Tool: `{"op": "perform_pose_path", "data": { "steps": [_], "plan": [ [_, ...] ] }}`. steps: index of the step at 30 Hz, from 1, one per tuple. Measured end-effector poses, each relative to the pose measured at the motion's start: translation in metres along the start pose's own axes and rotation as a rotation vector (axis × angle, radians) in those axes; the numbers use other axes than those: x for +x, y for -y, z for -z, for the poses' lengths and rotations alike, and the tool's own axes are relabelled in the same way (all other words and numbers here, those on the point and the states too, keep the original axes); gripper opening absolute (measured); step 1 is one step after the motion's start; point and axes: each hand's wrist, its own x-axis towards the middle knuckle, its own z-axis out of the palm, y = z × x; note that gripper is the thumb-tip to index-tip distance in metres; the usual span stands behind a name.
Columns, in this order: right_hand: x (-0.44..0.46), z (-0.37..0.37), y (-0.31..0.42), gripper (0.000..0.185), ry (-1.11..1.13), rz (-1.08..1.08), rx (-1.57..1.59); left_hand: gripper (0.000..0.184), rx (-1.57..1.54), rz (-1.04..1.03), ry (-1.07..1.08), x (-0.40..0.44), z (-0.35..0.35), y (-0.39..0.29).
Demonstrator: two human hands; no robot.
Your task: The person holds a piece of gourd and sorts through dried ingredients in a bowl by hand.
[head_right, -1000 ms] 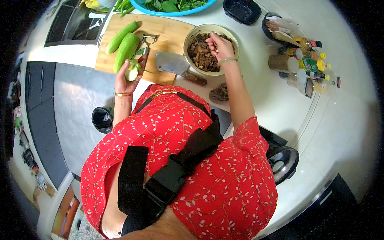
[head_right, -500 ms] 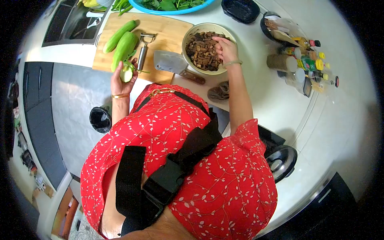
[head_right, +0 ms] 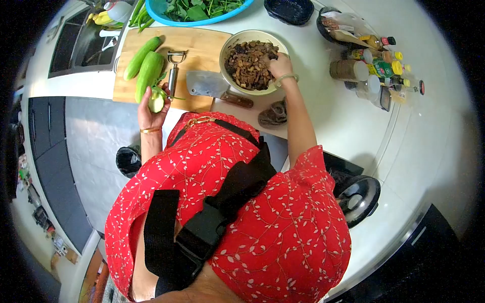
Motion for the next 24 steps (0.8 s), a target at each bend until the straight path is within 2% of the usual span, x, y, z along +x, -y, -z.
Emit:
{"op": "perform_pose_path", "data": {
  "steps": [4, 7, 11, 15, 19, 24],
  "plan": [
    [-0.011, -0.005, 0.012, 0.043, 0.164, -0.054, 0.245, 0.029, 0.017, -0.004, -0.014, 0.0, 0.001, 0.0],
    [-0.026, -0.021, 0.027, 0.047, 0.173, 0.017, 0.08, 0.029, 0.002, 0.0, -0.015, 0.002, 0.002, 0.002],
    [-0.058, -0.027, 0.052, 0.049, 0.192, 0.152, 0.137, 0.029, -0.006, 0.008, -0.006, 0.002, -0.001, 0.001],
    [-0.057, -0.03, 0.045, 0.049, 0.11, 0.262, 0.169, 0.028, 0.001, -0.003, -0.028, 0.003, -0.001, 0.001],
    [-0.057, -0.002, 0.037, 0.041, 0.12, 0.101, 0.477, 0.028, 0.004, -0.018, -0.051, 0.001, -0.002, -0.001],
    [-0.057, 0.002, 0.008, 0.04, 0.132, -0.097, 0.465, 0.028, 0.011, -0.012, -0.063, 0.001, -0.003, -0.002]
  ]
}}
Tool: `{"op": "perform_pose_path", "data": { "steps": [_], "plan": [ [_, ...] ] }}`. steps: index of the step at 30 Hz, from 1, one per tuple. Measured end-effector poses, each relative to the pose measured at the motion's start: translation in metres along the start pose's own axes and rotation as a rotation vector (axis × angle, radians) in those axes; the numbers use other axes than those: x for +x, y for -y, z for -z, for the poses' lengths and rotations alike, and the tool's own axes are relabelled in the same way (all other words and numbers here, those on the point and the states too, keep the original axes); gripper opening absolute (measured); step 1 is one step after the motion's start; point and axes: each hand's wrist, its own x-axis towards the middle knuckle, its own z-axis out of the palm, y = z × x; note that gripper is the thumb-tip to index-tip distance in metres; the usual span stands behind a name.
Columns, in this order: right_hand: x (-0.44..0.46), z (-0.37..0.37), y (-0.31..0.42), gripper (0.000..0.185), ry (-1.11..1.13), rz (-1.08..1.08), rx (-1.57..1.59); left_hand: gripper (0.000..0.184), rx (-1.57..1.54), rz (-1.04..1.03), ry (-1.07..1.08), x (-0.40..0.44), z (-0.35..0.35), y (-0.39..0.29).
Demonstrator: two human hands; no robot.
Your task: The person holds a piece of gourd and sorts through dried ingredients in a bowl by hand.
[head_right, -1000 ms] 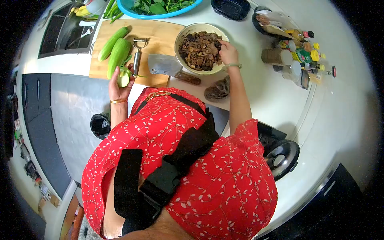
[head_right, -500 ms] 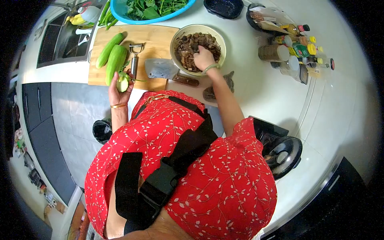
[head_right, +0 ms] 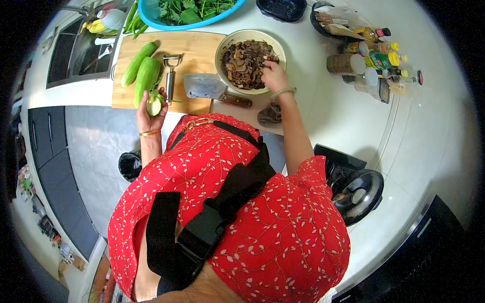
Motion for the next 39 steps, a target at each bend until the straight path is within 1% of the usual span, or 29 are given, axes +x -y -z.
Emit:
{"op": "perform_pose_path", "data": {
  "steps": [2, 4, 7, 8, 11, 12, 15, 18, 21, 24, 27, 33, 36, 39],
  "plan": [
    [-0.004, -0.009, -0.007, 0.04, 0.014, -0.037, 0.002, 0.028, -0.011, 0.004, 0.012, 0.001, 0.0, 0.001],
    [-0.021, -0.02, 0.009, 0.039, 0.015, -0.103, 0.057, 0.028, -0.012, 0.007, 0.017, 0.001, 0.0, 0.002],
    [-0.01, -0.028, 0.004, 0.036, -0.081, 0.02, -0.044, 0.028, 0.002, 0.008, 0.014, 0.001, -0.001, 0.002],
    [-0.003, -0.034, 0.003, 0.027, -0.229, 0.245, -0.169, 0.027, 0.005, 0.01, 0.012, 0.001, 0.0, 0.002],
    [0.0, -0.023, 0.011, 0.02, -0.28, 0.266, -0.402, 0.027, 0.006, 0.016, 0.009, 0.001, 0.002, 0.002],
    [0.009, -0.023, 0.008, 0.016, -0.327, 0.295, -0.43, 0.027, 0.004, 0.017, 0.007, 0.001, 0.003, 0.002],
    [0.017, -0.02, 0.014, 0.014, -0.327, 0.308, -0.58, 0.027, -0.019, 0.028, 0.022, 0.002, 0.002, 0.002],
    [0.023, -0.022, 0.012, 0.012, -0.321, 0.359, -0.632, 0.027, -0.018, 0.015, 0.012, 0.001, 0.002, 0.002],
    [0.026, -0.022, 0.011, 0.01, -0.323, 0.393, -0.614, 0.027, -0.002, 0.008, 0.024, 0.0, 0.003, 0.003],
    [0.031, -0.024, 0.006, 0.011, -0.33, 0.428, -0.603, 0.031, -0.017, 0.009, 0.029, 0.003, 0.009, 0.003],
    [0.032, -0.022, 0.007, 0.014, -0.307, 0.448, -0.705, 0.031, -0.029, 0.013, 0.019, 0.002, 0.007, 0.004],
    [0.027, -0.022, 0.012, 0.013, -0.231, 0.421, -0.67, 0.032, -0.034, 0.018, 0.028, 0.001, 0.004, 0.004],
    [0.026, -0.019, 0.013, 0.014, -0.235, 0.347, -0.635, 0.034, -0.029, 0.018, 0.015, 0.001, 0.004, 0.004],
    [0.026, -0.016, 0.007, 0.015, -0.229, 0.373, -0.642, 0.036, -0.03, 0.031, 0.027, 0.002, 0.006, 0.005]
  ]
}}
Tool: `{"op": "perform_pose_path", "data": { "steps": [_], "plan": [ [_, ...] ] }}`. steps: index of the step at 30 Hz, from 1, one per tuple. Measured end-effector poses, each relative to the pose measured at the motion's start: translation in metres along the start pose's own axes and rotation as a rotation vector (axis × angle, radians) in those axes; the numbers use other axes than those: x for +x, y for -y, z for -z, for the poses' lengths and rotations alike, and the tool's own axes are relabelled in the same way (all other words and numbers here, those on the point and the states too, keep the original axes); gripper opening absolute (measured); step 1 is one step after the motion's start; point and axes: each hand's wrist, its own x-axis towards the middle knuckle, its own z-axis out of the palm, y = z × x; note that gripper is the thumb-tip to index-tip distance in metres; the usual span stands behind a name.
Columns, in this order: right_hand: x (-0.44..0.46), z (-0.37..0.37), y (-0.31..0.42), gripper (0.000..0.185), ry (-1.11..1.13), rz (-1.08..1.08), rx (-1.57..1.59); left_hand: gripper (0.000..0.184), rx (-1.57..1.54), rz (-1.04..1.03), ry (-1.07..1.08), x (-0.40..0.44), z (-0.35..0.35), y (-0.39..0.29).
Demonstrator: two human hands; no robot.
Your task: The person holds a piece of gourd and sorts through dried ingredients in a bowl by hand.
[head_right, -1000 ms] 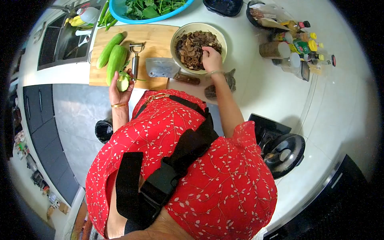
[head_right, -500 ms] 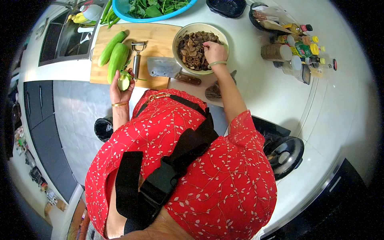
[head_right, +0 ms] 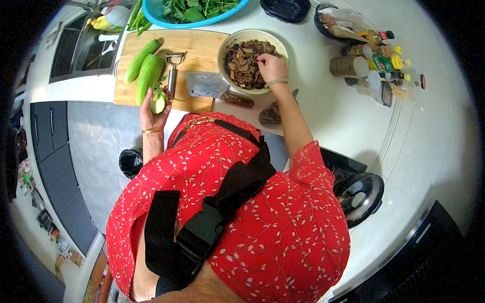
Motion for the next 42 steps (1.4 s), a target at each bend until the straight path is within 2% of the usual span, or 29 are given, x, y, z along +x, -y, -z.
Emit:
{"op": "perform_pose_path", "data": {
  "steps": [9, 15, 18, 21, 24, 27, 33, 39, 42],
  "plan": [
    [0.005, -0.005, 0.009, 0.015, 0.026, 0.042, -0.095, 0.036, 0.032, -0.023, -0.029, 0.0, -0.005, 0.001],
    [0.002, -0.001, -0.001, 0.015, -0.022, -0.042, 0.078, 0.033, 0.02, -0.012, -0.023, 0.001, 0.002, -0.001],
    [-0.002, -0.001, -0.011, 0.015, -0.093, -0.002, 0.37, 0.034, 0.023, -0.016, -0.034, 0.001, 0.0, 0.0],
    [-0.005, 0.011, -0.009, 0.016, 0.162, -0.312, 1.032, 0.034, 0.032, -0.015, -0.013, 0.002, 0.0, 0.001],
    [-0.013, 0.021, 0.0, 0.016, 0.222, -0.458, 1.378, 0.035, 0.021, -0.007, 0.012, 0.003, 0.0, 0.001],
    [-0.012, 0.019, -0.009, 0.016, 0.384, -0.505, 1.585, 0.035, 0.006, 0.02, 0.014, 0.006, 0.005, 0.0],
    [-0.013, 0.011, -0.013, 0.016, 0.528, -0.432, 1.804, 0.033, -0.013, 0.012, 0.001, 0.003, 0.002, 0.0],
    [-0.015, 0.014, -0.003, 0.018, 0.488, -0.435, 1.809, 0.034, -0.003, -0.007, -0.003, 0.001, 0.001, -0.001],
    [-0.014, 0.013, -0.004, 0.018, 0.547, -0.461, 1.852, 0.034, -0.003, 0.002, 0.01, 0.002, 0.002, -0.001]
  ]
}}
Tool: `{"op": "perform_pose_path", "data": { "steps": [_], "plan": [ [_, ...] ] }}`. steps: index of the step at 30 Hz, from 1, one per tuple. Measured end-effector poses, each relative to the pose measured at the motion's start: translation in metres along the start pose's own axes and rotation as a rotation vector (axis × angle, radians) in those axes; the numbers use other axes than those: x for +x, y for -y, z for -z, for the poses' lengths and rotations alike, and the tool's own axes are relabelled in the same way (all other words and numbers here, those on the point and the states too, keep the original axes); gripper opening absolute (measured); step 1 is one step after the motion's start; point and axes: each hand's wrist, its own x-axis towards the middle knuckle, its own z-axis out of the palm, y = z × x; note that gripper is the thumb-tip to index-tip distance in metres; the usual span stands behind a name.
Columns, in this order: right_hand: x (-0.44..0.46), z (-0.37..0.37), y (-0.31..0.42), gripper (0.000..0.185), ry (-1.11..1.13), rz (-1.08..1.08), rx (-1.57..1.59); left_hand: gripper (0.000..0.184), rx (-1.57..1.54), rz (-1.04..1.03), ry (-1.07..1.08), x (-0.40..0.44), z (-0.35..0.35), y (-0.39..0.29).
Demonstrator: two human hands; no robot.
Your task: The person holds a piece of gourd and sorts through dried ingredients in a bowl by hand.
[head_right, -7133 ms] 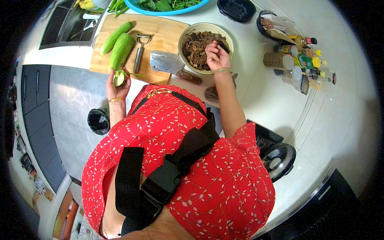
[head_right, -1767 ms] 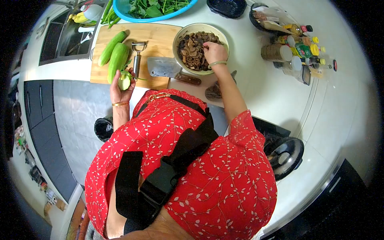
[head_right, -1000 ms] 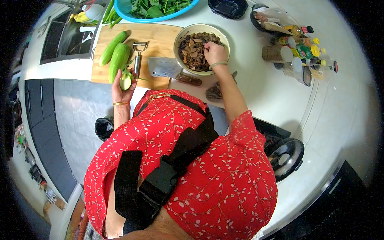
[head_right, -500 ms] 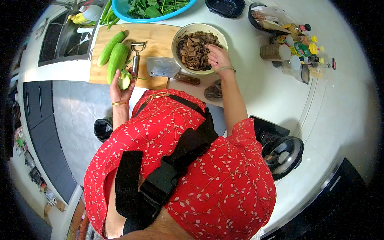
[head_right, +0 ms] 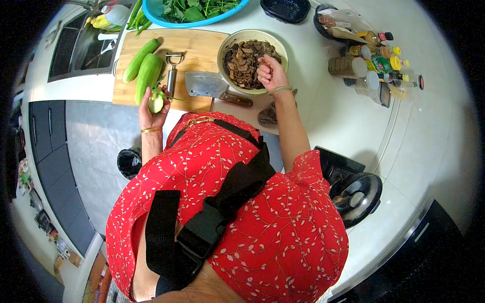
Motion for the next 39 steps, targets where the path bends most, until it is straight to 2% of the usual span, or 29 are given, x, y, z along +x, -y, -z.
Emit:
{"op": "perform_pose_path", "data": {
  "steps": [10, 24, 27, 33, 39],
  "plan": [
    [0.001, 0.002, -0.005, 0.013, 0.053, 0.026, 0.02, 0.034, 0.012, -0.014, -0.025, 0.0, -0.001, 0.001],
    [-0.003, -0.004, -0.002, 0.025, 0.012, 0.101, -0.047, 0.032, 0.011, -0.015, -0.029, -0.001, -0.001, 0.001],
    [-0.002, -0.003, -0.001, 0.027, 0.053, 0.102, -0.027, 0.028, 0.012, -0.016, -0.031, -0.002, -0.004, 0.001],
    [-0.001, -0.003, 0.001, 0.035, 0.112, 0.094, -0.024, 0.03, -0.009, -0.006, -0.022, -0.001, -0.003, 0.001],
    [-0.002, -0.006, 0.003, 0.034, 0.131, 0.071, -0.021, 0.031, -0.018, 0.009, -0.017, 0.0, -0.001, 0.001]
  ]
}}
